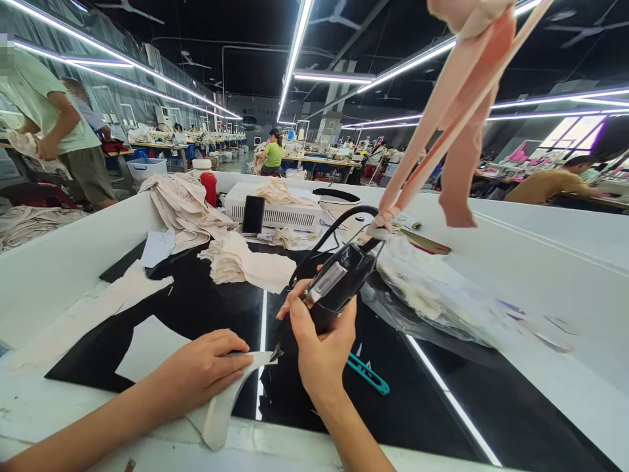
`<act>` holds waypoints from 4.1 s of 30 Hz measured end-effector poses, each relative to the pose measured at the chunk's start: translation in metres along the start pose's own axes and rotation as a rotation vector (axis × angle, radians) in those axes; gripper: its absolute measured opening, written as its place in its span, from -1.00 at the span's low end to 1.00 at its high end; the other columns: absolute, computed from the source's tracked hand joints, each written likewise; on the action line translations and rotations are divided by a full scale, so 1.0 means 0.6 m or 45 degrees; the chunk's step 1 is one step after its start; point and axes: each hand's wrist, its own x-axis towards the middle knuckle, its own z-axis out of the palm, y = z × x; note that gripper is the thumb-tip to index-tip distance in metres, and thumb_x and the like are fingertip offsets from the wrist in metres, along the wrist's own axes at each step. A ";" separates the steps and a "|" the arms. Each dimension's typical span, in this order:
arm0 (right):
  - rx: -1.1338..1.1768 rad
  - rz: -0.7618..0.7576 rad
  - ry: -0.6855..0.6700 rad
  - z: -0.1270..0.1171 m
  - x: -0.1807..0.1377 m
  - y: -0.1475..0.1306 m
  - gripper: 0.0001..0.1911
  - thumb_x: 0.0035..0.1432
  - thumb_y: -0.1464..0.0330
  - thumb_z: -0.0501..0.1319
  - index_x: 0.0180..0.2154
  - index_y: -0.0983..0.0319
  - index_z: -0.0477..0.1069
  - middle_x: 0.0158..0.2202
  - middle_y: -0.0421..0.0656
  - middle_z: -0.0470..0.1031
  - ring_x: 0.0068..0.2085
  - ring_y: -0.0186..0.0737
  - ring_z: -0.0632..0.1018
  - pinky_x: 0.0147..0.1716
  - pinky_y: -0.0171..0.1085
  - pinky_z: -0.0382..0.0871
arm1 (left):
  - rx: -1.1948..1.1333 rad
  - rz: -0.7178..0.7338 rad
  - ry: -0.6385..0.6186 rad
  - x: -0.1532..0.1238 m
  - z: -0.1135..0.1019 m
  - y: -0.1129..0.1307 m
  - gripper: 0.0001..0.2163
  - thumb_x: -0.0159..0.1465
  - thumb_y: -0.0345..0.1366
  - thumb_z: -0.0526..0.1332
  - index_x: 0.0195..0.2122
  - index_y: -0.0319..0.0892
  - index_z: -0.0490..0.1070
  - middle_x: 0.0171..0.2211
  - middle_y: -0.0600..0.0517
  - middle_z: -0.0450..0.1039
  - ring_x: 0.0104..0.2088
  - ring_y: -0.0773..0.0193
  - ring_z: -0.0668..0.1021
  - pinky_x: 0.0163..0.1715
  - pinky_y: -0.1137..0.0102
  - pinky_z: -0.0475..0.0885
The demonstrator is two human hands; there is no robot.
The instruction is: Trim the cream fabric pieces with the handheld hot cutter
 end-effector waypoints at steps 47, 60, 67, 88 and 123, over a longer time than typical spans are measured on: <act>-0.296 -0.092 0.089 0.004 -0.046 -0.041 -0.78 0.17 0.36 0.37 -0.20 0.10 0.36 -0.36 -0.31 0.52 -0.51 -0.30 0.53 -0.47 -0.23 0.49 | 0.117 -0.341 -0.277 -0.021 -0.005 0.043 -0.62 0.18 -0.77 0.12 -0.12 -0.19 0.41 -0.03 -0.04 0.47 -0.06 0.16 0.56 -0.11 0.32 0.59; -0.281 -0.025 0.101 0.007 -0.063 -0.046 -0.71 0.17 0.33 0.40 -0.13 0.09 0.36 -0.33 -0.26 0.54 -0.48 -0.27 0.55 -0.45 -0.23 0.53 | 0.591 -0.137 -0.252 -0.020 0.024 0.068 -0.53 0.25 -0.12 0.47 0.10 -0.15 0.38 -0.23 -0.02 0.52 -0.24 0.09 0.60 -0.26 0.28 0.57; -0.211 -0.010 0.079 0.007 -0.060 -0.043 -0.70 0.16 0.35 0.40 -0.12 0.10 0.37 -0.37 -0.27 0.53 -0.51 -0.29 0.53 -0.52 -0.26 0.50 | 0.606 -0.098 -0.218 -0.031 0.033 0.068 -0.43 0.25 0.03 0.44 0.13 -0.19 0.36 -0.06 -0.17 0.52 -0.07 -0.01 0.59 -0.08 0.19 0.53; -0.015 0.014 -0.019 0.040 -0.029 0.002 -0.81 0.22 0.35 0.36 -0.21 0.11 0.36 -0.34 -0.31 0.50 -0.48 -0.35 0.52 -0.48 -0.30 0.50 | 0.566 -0.058 -0.049 -0.036 0.039 0.063 -0.37 0.16 0.04 0.50 0.11 -0.20 0.37 -0.06 -0.15 0.55 -0.08 -0.01 0.61 -0.10 0.24 0.56; 0.038 0.054 0.021 0.059 -0.039 -0.006 -0.62 0.16 0.33 0.42 -0.03 0.07 0.37 -0.35 -0.31 0.50 -0.47 -0.32 0.51 -0.47 -0.27 0.48 | 0.122 -0.224 -0.068 -0.048 -0.021 0.065 -0.56 0.17 -0.23 0.54 0.02 -0.12 0.46 0.01 -0.10 0.47 -0.03 0.08 0.57 0.01 0.27 0.58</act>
